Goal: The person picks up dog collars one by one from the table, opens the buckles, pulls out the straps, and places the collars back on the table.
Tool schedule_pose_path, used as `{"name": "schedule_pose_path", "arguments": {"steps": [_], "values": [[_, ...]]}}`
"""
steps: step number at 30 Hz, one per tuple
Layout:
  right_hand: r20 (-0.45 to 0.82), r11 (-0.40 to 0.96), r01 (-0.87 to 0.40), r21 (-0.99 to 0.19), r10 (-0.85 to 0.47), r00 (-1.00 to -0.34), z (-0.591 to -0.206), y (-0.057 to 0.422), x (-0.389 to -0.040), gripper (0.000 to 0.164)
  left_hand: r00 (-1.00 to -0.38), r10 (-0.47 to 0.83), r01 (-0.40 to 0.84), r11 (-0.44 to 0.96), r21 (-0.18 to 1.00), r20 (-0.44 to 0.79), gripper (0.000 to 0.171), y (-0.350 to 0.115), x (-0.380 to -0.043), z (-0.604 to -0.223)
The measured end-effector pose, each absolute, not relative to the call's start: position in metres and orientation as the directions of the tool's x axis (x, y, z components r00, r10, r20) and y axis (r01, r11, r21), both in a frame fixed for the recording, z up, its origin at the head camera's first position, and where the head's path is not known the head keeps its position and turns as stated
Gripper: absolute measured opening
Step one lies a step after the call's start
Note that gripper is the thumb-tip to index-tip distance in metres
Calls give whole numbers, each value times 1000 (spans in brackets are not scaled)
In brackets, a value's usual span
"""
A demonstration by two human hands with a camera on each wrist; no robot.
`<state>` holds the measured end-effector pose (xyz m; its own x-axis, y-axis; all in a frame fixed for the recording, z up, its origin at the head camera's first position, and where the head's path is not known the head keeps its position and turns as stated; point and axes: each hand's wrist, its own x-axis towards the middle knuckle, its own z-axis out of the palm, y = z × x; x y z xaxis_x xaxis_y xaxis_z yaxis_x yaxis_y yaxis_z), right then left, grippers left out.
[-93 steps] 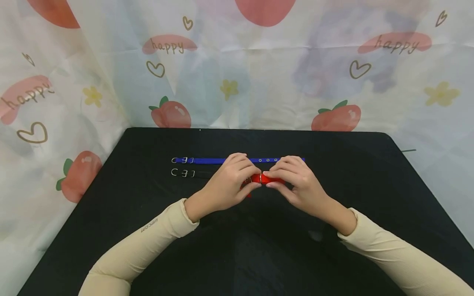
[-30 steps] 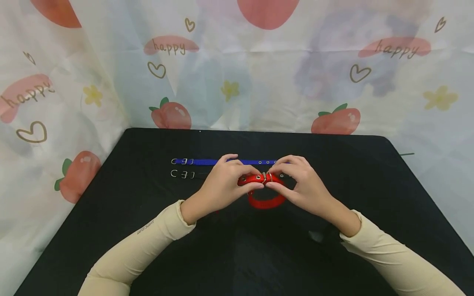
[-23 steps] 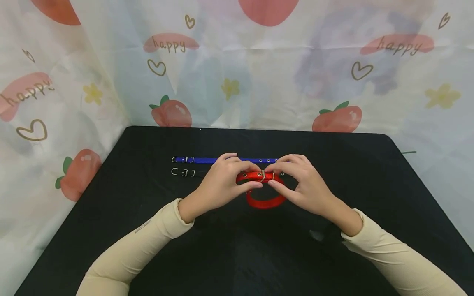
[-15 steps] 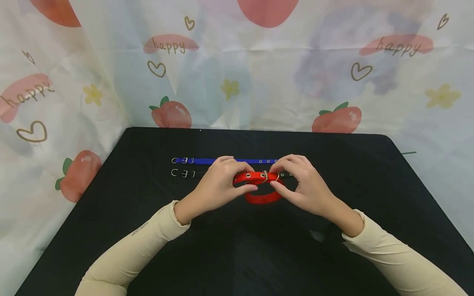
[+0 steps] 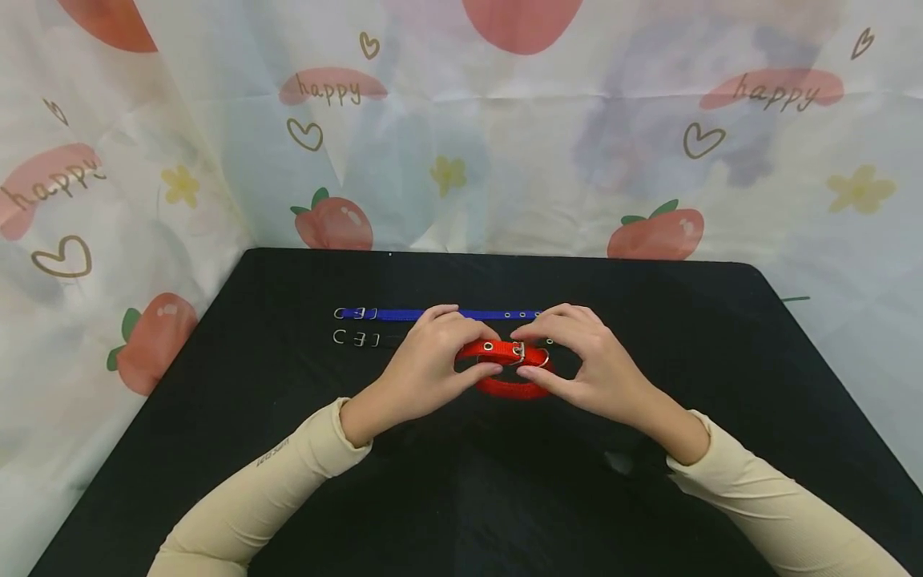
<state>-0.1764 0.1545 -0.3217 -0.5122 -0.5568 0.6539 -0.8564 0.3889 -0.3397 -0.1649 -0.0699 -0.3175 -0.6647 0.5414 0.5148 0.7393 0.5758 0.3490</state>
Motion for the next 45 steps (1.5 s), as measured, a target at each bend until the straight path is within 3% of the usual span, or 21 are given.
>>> {"name": "schedule_pose_path", "arguments": {"steps": [3, 10, 13, 15, 17, 21, 23, 25, 28, 31, 40, 45], "values": [[656, 386, -856, -345, -552, -514, -321, 152, -175, 44, -644, 541, 754, 570, 327, 541, 25, -69, -164, -317], [703, 363, -874, -322, -527, -478, -320, 151, -175, 44, -591, 502, 780, 556, 287, 632, 24, -67, -163, -319], [702, 352, -869, -349, -516, -491, -320, 155, -177, 40, -584, 457, 777, 553, 300, 670, 23, -68, -163, -320], [690, 350, -860, -370, -517, -507, -319, 158, -179, 28, -589, 434, 772, 550, 317, 681, 23, -68, -164, -322], [675, 353, -851, -388, -520, -524, -319, 161, -179, 21, -598, 423, 767, 548, 333, 680, 24, -69, -165, -323], [654, 374, -835, -404, -520, -550, -320, 163, -179, 34, -619, 450, 759, 554, 342, 644, 25, -71, -166, -325], [657, 379, -833, -404, -514, -552, -321, 163, -179, 26, -629, 472, 756, 557, 344, 617, 26, -71, -167, -325], [671, 382, -840, -385, -508, -539, -323, 161, -179, 24, -633, 493, 758, 552, 348, 596, 28, -70, -168, -326], [700, 370, -865, -338, -515, -494, -326, 157, -178, 40, -619, 522, 772, 541, 333, 588, 31, -67, -168, -327], [721, 356, -886, -296, -526, -452, -329, 152, -176, 43, -590, 538, 789, 541, 290, 602, 31, -64, -168, -328], [653, 363, -857, -367, -556, -515, -331, 161, -178, 40, -595, 472, 770, 568, 291, 651, 22, -67, -165, -330], [668, 307, -871, -384, -558, -492, -333, 164, -180, 34, -590, 484, 778, 553, 297, 646, 21, -68, -164, -332]]}}
